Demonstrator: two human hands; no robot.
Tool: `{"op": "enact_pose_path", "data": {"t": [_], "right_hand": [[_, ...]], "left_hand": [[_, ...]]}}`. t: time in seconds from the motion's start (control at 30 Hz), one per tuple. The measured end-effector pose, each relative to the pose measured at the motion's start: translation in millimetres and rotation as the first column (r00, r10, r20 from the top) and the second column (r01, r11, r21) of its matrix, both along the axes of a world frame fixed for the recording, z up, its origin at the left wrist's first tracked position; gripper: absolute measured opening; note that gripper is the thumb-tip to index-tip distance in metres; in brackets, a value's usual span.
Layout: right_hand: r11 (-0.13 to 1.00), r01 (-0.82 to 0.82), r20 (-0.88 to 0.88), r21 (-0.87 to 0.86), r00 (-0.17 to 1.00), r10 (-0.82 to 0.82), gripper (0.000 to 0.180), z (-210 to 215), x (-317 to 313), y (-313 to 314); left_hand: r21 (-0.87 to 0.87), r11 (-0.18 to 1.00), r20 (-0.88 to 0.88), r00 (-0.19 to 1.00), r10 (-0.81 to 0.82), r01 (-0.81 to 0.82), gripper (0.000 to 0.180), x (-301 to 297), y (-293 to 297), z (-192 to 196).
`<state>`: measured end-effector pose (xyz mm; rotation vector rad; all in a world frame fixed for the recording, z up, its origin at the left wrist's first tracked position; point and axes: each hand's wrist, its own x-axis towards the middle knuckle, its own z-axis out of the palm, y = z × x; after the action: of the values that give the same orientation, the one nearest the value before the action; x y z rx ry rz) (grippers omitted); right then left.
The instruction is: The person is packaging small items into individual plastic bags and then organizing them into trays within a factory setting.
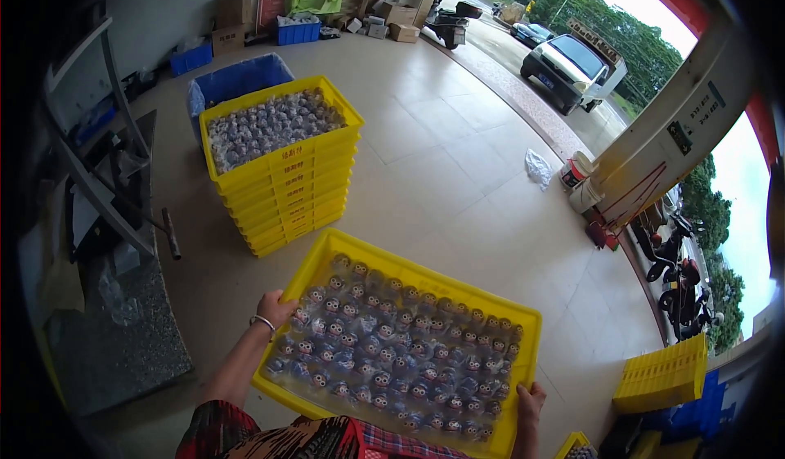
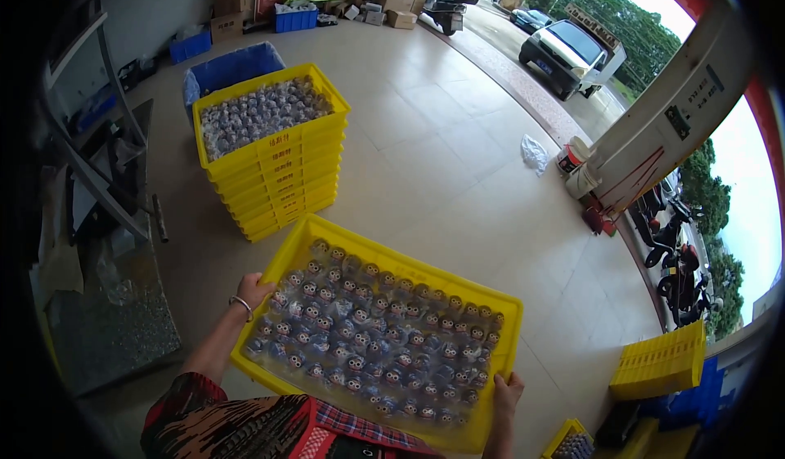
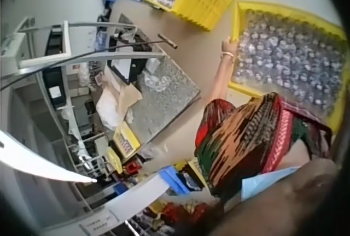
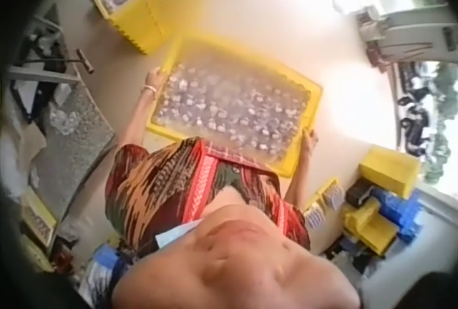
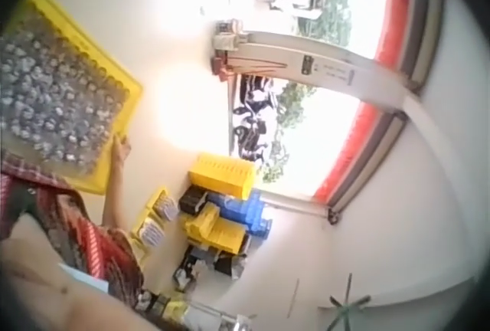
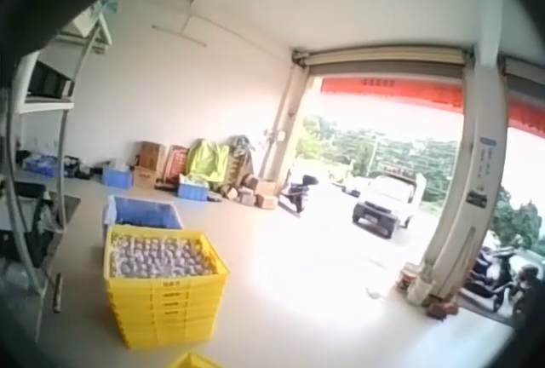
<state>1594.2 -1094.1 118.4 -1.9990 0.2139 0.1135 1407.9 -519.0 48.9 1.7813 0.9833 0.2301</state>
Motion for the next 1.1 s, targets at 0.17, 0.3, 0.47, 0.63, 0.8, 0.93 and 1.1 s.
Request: {"op": "enact_pose_path", "data": {"t": [0.17,0.3,0.47,0.63,0.8,0.93,1.1], "right_hand": [[0.992,-0.129,-0.001,-0.003,0.992,0.129,0.011,22,168,67],[0.967,-0.241,-0.012,0.083,0.970,0.243,0.008,20,236,139],[0.903,-0.383,0.026,0.197,0.922,0.386,0.008,-12,308,200],[0.823,-0.537,0.026,0.185,0.840,0.542,0.005,24,464,409],[0.660,-0.713,0.063,-0.238,0.667,0.743,0.017,23,559,608],[0.674,-0.719,0.086,-0.168,0.670,0.737,0.019,40,610,739],[0.609,-0.765,0.129,-0.209,0.596,0.793,0.020,21,611,925]], "left_hand": [[0.004,0.998,0.054,0.997,0.055,-0.055,0.022,112,73,19],[0.075,0.985,0.148,0.979,0.141,-0.153,0.024,122,112,8],[0.110,0.958,0.053,0.964,0.259,-0.263,0.026,133,135,18],[0.139,0.881,0.070,0.892,0.447,-0.452,0.025,219,258,30],[-0.237,0.700,0.184,0.676,0.714,-0.674,0.017,148,326,-20],[-0.229,0.678,0.227,0.639,0.735,-0.698,0.013,200,422,-3],[-0.119,0.665,0.247,0.627,0.739,-0.737,0.013,183,577,-7]]}}
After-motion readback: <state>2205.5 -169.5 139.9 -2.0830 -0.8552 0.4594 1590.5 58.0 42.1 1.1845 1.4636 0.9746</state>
